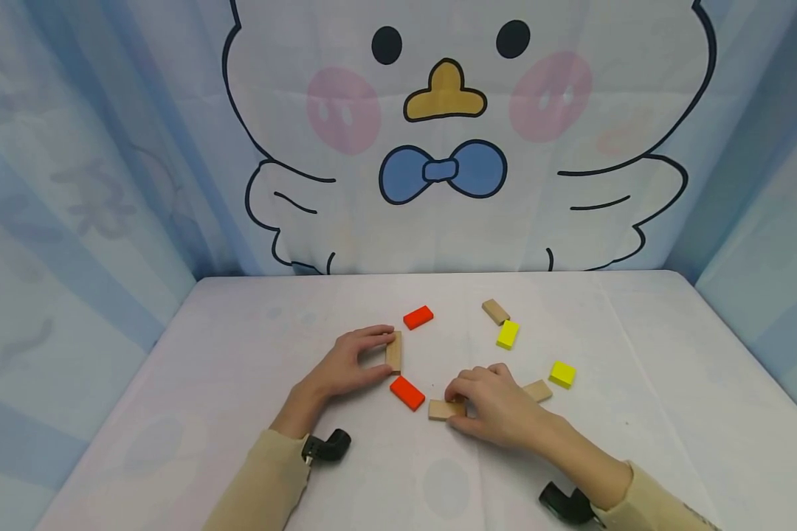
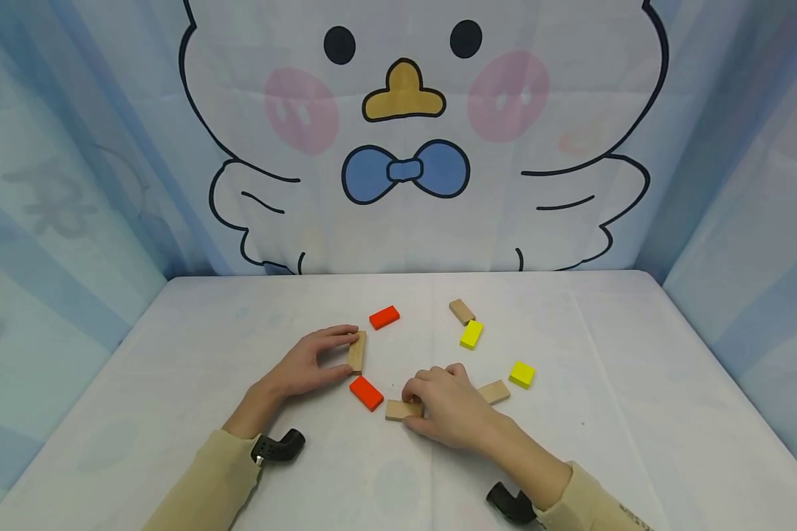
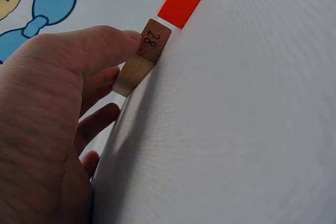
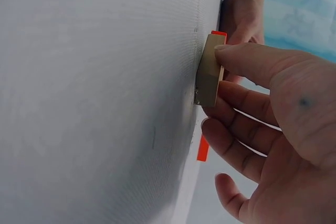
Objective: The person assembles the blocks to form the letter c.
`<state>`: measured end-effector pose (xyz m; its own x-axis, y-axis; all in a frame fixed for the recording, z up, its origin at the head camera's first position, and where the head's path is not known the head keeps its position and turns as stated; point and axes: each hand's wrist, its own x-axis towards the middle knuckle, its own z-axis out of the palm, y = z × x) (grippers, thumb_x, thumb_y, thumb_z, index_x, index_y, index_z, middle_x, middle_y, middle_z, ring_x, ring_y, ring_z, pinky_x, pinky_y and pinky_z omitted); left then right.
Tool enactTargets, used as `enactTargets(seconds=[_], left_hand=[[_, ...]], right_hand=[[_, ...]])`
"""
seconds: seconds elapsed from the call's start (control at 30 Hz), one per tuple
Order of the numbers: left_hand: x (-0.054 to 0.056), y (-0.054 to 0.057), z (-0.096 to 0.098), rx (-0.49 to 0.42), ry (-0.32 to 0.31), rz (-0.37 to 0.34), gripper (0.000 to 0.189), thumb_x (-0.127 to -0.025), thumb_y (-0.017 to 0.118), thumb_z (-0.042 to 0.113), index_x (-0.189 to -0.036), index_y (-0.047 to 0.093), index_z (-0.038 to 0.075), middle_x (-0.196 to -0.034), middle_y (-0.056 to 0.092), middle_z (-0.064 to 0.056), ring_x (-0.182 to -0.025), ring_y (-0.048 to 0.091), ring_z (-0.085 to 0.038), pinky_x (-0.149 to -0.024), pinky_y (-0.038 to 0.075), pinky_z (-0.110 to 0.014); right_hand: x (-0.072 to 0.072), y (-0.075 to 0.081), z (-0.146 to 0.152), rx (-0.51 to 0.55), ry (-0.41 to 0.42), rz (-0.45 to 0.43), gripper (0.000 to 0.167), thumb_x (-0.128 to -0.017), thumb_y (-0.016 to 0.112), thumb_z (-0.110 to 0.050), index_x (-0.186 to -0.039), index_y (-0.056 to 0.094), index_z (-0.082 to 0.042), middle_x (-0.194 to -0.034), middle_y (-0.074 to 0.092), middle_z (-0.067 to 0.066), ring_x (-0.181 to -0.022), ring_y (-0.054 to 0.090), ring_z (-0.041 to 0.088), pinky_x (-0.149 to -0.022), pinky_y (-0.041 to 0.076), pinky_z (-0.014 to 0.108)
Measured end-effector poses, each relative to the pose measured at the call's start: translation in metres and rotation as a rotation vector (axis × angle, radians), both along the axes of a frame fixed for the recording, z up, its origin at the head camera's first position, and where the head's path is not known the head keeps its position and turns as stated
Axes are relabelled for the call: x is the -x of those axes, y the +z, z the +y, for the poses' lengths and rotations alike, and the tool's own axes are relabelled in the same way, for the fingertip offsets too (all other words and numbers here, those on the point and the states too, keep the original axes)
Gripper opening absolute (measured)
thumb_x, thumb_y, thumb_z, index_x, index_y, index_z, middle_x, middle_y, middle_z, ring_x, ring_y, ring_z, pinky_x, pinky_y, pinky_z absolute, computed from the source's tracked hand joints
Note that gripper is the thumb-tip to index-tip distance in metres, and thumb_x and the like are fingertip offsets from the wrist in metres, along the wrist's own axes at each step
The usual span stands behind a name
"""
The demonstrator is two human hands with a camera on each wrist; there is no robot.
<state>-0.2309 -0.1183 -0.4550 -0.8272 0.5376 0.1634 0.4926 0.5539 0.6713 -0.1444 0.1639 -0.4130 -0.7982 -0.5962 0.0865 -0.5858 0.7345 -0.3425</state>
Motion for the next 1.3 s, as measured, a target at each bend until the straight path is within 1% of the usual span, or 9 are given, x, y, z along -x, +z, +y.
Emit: enactTargets(seconds=[0.23,0.5,0.63,0.83,1.0,1.13,1.3], left_hand=[[0.0,-0.001,0.0,-0.004,-0.001,0.004,0.053,-0.09,0.073,0.023,-0.14,0.062,0.009,-0.149,0.051,-0.005,-0.141,0.041,-0.03,-0.113,0.032,-0.054],[-0.001,0.001,0.001,0.006,0.003,0.001,0.053,-0.091,0.073,0.024,-0.14,0.062,0.009,-0.15,0.051,-0.005,-0.141,0.04,-0.03,-0.113,0.032,-0.055],[-0.001,0.001,0.001,0.007,0.005,0.002,0.053,-0.091,0.073,0.024,-0.14,0.062,0.009,-0.15,0.051,-0.005,-0.141,0.04,-0.03,-0.113,0.032,-0.055],[-0.002,0.001,0.001,0.001,0.002,0.0,0.053,-0.09,0.073,0.023,-0.14,0.062,0.008,-0.149,0.051,-0.005,-0.14,0.041,-0.03,-0.113,0.032,-0.056],[-0.001,0.001,0.002,0.002,0.002,0.002,0.053,-0.09,0.073,0.023,-0.14,0.062,0.009,-0.15,0.051,-0.005,-0.141,0.04,-0.03,-0.113,0.033,-0.055],[-0.002,0.001,0.001,0.004,0.005,-0.001,0.053,-0.09,0.073,0.023,-0.14,0.062,0.009,-0.15,0.051,-0.005,-0.14,0.041,-0.03,-0.113,0.033,-0.055],[-0.003,0.003,0.001,0.009,0.019,-0.012,0.053,-0.09,0.073,0.023,-0.14,0.062,0.01,-0.15,0.05,-0.004,-0.141,0.04,-0.03,-0.113,0.032,-0.056]], right_hand=[[0.0,0.0,0.001,-0.004,-0.012,-0.001,0.023,-0.084,0.083,-0.029,-0.101,0.071,-0.019,-0.09,0.06,-0.016,-0.085,0.052,0.006,-0.088,0.04,0.049],[0.0,0.003,0.008,0.037,-0.039,0.02,0.025,-0.084,0.082,-0.029,-0.104,0.072,-0.018,-0.095,0.064,-0.012,-0.091,0.057,0.009,-0.088,0.039,0.047],[0.001,0.006,0.015,0.043,-0.057,0.02,0.026,-0.084,0.082,-0.027,-0.106,0.072,-0.017,-0.1,0.066,-0.01,-0.095,0.059,0.011,-0.09,0.039,0.049],[-0.001,0.014,0.033,0.035,-0.089,0.03,0.027,-0.083,0.084,-0.024,-0.106,0.072,-0.017,-0.105,0.066,-0.008,-0.1,0.06,0.016,-0.093,0.041,0.051],[-0.004,0.02,0.054,0.03,-0.086,0.063,0.025,-0.082,0.084,-0.02,-0.104,0.073,-0.017,-0.106,0.066,-0.008,-0.104,0.061,0.02,-0.091,0.042,0.052],[-0.004,0.022,0.073,0.021,-0.091,0.044,0.026,-0.082,0.084,-0.017,-0.105,0.072,-0.018,-0.108,0.065,-0.009,-0.106,0.06,0.022,-0.09,0.042,0.053],[-0.004,0.023,0.092,-0.001,-0.108,0.018,0.029,-0.081,0.085,-0.017,-0.106,0.072,-0.019,-0.11,0.065,-0.009,-0.107,0.06,0.024,-0.089,0.041,0.054]])
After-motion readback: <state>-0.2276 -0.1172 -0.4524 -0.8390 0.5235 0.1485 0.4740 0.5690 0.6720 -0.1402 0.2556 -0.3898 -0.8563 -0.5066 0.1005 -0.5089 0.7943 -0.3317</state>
